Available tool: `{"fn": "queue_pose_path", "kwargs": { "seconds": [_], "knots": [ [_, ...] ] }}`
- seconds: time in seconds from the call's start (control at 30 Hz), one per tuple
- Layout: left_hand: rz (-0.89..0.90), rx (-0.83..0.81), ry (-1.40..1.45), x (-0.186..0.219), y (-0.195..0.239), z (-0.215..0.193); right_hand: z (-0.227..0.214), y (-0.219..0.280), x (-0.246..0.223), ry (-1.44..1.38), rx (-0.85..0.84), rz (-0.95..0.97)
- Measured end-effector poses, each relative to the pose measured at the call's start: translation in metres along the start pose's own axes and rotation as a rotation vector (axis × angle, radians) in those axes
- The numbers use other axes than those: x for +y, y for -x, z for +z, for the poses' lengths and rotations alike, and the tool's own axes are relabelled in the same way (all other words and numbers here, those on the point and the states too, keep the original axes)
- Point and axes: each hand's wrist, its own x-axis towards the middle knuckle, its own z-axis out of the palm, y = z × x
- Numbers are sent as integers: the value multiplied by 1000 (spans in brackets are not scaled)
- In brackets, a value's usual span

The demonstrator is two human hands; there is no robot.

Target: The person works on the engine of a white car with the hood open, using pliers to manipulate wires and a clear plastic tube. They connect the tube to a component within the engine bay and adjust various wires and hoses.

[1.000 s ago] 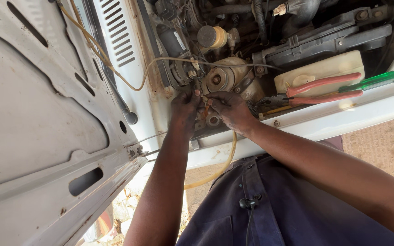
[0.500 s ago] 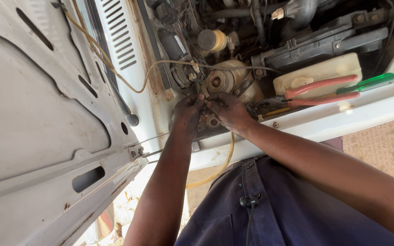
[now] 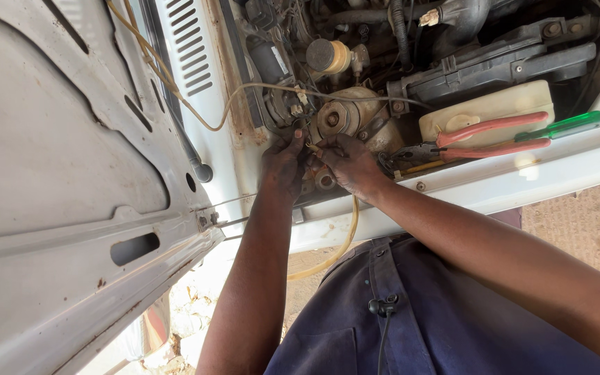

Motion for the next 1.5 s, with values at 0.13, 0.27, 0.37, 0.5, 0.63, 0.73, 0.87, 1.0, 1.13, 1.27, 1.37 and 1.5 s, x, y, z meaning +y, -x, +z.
{"fn": "queue_pose_path", "kwargs": {
  "seconds": [0.13, 0.27, 0.37, 0.5, 0.63, 0.73, 0.87, 1.0, 1.13, 1.27, 1.37, 1.5],
  "knots": [
    [22, -29, 10, -6, -2, -2, 0, -2, 2, 8, -4, 3],
    [79, -82, 143, -23, -4, -2, 6, 2, 2, 73, 66, -10],
    [100, -16, 119, -32, -10, -2, 11, 4, -1, 147, 94, -19],
    [174, 0, 5, -39, -17, -7, 14, 6, -1, 247, 100, -59],
    [153, 12, -19, -37, -13, -6, 14, 3, 3, 268, 87, -125],
    [114, -9, -89, -25, -4, -2, 13, 0, 5, 247, 87, -135],
    [-7, -41, -170, 6, 7, 1, 14, 2, 1, 153, 65, -75],
    [-49, 2, -221, 22, 10, 7, 16, 8, -7, 200, 55, -112],
    [30, 36, -411, 21, 5, 7, 18, 11, -11, 298, 87, -72],
    [53, 7, -338, 11, 3, 3, 21, 12, -11, 265, 109, -63],
    [63, -13, -289, 0, 0, 3, 18, 10, -7, 289, 140, -81],
    [63, -42, -221, -8, 0, 5, 16, 8, -1, 269, 157, -141]
  ]
}}
